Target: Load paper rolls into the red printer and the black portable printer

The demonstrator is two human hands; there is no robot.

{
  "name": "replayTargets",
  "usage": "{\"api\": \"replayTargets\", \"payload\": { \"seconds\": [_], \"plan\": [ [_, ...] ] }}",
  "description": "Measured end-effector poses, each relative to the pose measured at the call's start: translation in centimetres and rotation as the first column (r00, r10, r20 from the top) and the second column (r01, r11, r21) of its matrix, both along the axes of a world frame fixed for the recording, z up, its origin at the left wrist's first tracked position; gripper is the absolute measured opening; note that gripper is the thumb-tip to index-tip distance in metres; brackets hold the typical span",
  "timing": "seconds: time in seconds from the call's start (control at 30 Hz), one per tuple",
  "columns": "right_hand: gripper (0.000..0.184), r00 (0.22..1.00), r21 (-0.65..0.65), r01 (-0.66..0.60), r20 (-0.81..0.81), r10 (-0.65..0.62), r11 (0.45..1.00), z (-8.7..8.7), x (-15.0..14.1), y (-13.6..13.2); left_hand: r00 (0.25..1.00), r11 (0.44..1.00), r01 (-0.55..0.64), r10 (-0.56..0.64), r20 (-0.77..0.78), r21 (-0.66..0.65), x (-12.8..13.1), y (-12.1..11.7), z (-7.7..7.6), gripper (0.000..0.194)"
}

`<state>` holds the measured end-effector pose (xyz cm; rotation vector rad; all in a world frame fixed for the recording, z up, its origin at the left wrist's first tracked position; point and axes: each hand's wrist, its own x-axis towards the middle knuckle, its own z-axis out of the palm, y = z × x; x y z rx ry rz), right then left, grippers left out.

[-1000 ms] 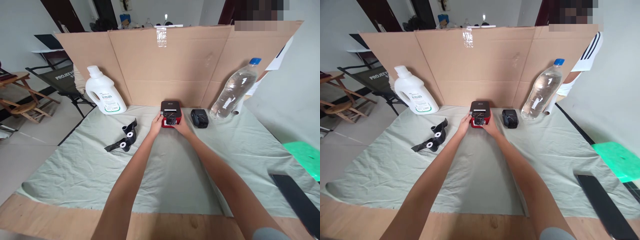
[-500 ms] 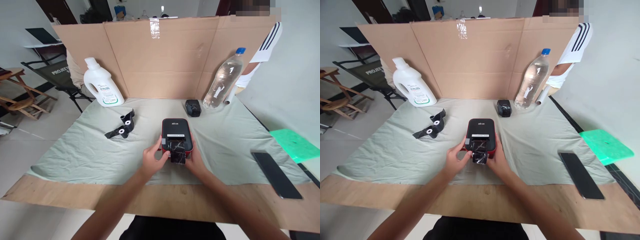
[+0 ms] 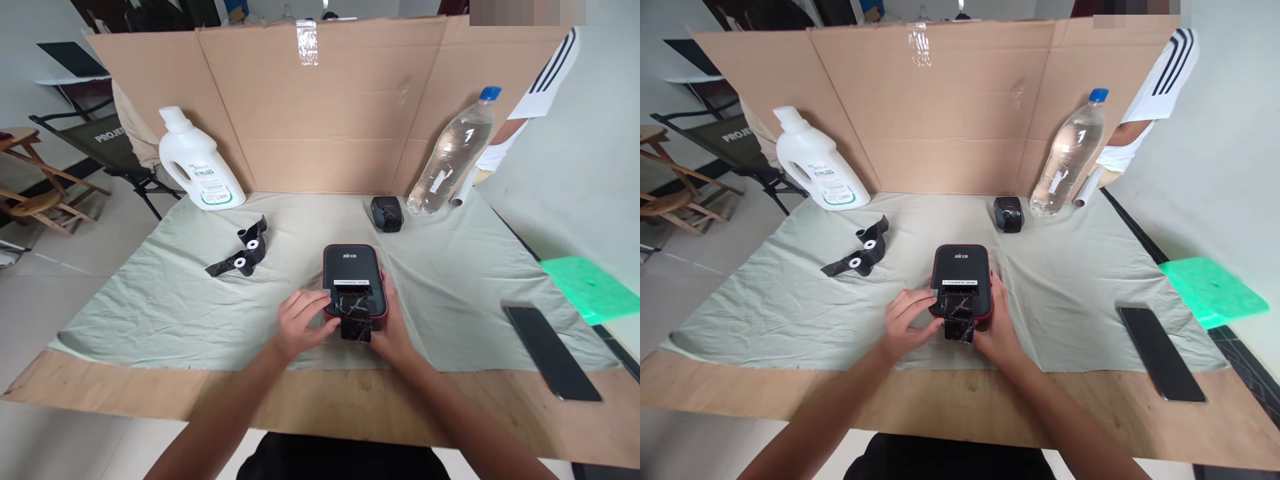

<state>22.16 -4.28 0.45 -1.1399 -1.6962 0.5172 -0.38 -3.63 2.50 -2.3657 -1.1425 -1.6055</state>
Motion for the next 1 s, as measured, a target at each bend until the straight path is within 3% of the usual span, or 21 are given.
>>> {"api": "replayTargets", "payload": {
  "seconds": [0.17,0.37,0.53,0.67,0.73,0.87,1.0],
  "plan": [
    [0.110,0.984,0.126,-0.030,0.179,0.007,0.992,0.9,1.1,0.0,0.996,0.993,0.086,-0.086,0.001,0.083,0.0,0.5,0.2,0.022],
    [0.105,0.964,0.183,-0.047,0.264,-0.003,0.982,1.2,1.6,0.5,0.983,0.987,0.156,-0.149,0.110,-0.050,0.3,0.8,-0.1,0.020],
    [0.100,0.964,0.161,-0.082,0.264,0.037,0.984,1.7,2.1,0.7,0.989,0.987,0.127,-0.118,0.092,-0.100,0.3,0.9,-0.4,0.022],
    [0.072,0.955,0.129,-0.205,0.245,0.169,0.970,3.0,3.2,0.9,0.999,0.997,0.039,-0.040,-0.006,-0.073,0.3,0.6,-0.6,0.022],
    [0.060,0.951,0.147,-0.233,0.240,0.193,0.961,3.9,3.6,1.6,0.999,0.999,0.015,-0.017,-0.044,-0.050,0.4,0.5,-0.6,0.022],
    [0.056,0.968,0.177,-0.171,0.214,0.131,0.969,5.9,3.1,4.8,0.995,0.998,0.056,-0.058,-0.079,-0.024,0.5,0.6,-0.6,0.022],
    [0.062,0.989,0.063,-0.093,0.121,0.085,0.994,7.0,2.1,8.0,0.980,0.995,0.065,-0.078,-0.185,-0.076,0.6,0.5,-0.7,0.025]
  ]
}}
